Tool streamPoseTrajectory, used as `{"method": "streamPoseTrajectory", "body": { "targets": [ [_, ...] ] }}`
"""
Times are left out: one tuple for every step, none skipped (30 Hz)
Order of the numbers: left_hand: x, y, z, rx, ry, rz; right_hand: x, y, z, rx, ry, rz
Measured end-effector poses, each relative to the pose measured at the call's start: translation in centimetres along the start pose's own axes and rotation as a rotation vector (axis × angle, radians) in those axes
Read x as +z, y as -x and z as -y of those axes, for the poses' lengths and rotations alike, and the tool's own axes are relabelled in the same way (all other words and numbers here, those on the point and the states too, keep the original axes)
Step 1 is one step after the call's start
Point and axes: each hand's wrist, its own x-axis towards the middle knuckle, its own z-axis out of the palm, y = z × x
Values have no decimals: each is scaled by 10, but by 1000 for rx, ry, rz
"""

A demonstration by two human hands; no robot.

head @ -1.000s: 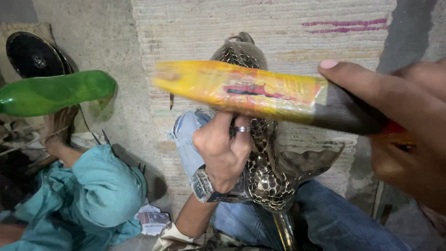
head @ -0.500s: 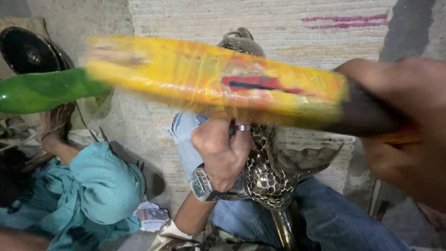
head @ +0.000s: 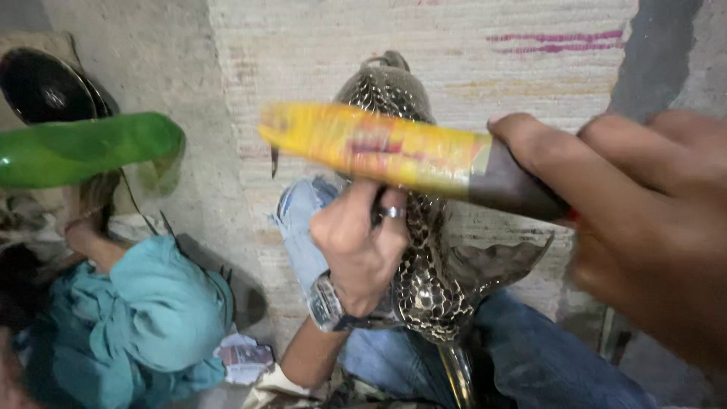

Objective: The person sits on the floor holding a punch against a brass metal sculpture and repeatedly strikes the punch with a mallet, repositioning the punch on the sculpture's surface between strikes to work the metal detailing.

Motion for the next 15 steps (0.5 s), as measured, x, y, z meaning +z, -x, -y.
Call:
{"method": "streamPoseTrajectory", "body": {
  "targets": [
    [0, 0, 2, 24, -1, -4, 1, 0, 0, -25, 31, -36],
    [0, 0, 3, 41, 5, 1, -1, 0, 1, 12, -55, -61],
    [0, 0, 4, 45, 6, 1, -2, -2, 3, -21, -46, -63],
    [1, 2, 4, 31, 11, 12, -5, -4, 5, -54, -38, -66],
    [0, 3, 4, 22, 15, 21, -6, -10, 8, -148, 68, -61],
    [0, 3, 5, 26, 22, 32, -10, -14, 11, -156, 127, -53],
    [0, 4, 5, 48, -3, 24, -13, -18, 13, -164, 186, -47],
    [0, 5, 5, 66, -24, 22, -19, -18, 17, -88, 193, -22],
    [-1, 6, 4, 79, -43, 25, -20, -21, 18, 18, 124, 52],
    [-1, 6, 4, 91, -27, 43, -21, -22, 19, 129, 64, 118],
    [-2, 6, 4, 105, -18, 45, -20, -23, 17, 251, -66, 217],
    [-2, 6, 3, 121, -13, 42, -17, -21, 16, 263, -130, 191],
    [-1, 5, 3, 98, -16, 33, -13, -19, 11, 273, -193, 164],
    [-2, 4, 2, 73, -17, 38, -8, -11, 11, 190, -197, 19],
    [-2, 3, 1, 51, -12, 46, -3, -5, 7, 144, -186, -48]
  ]
}}
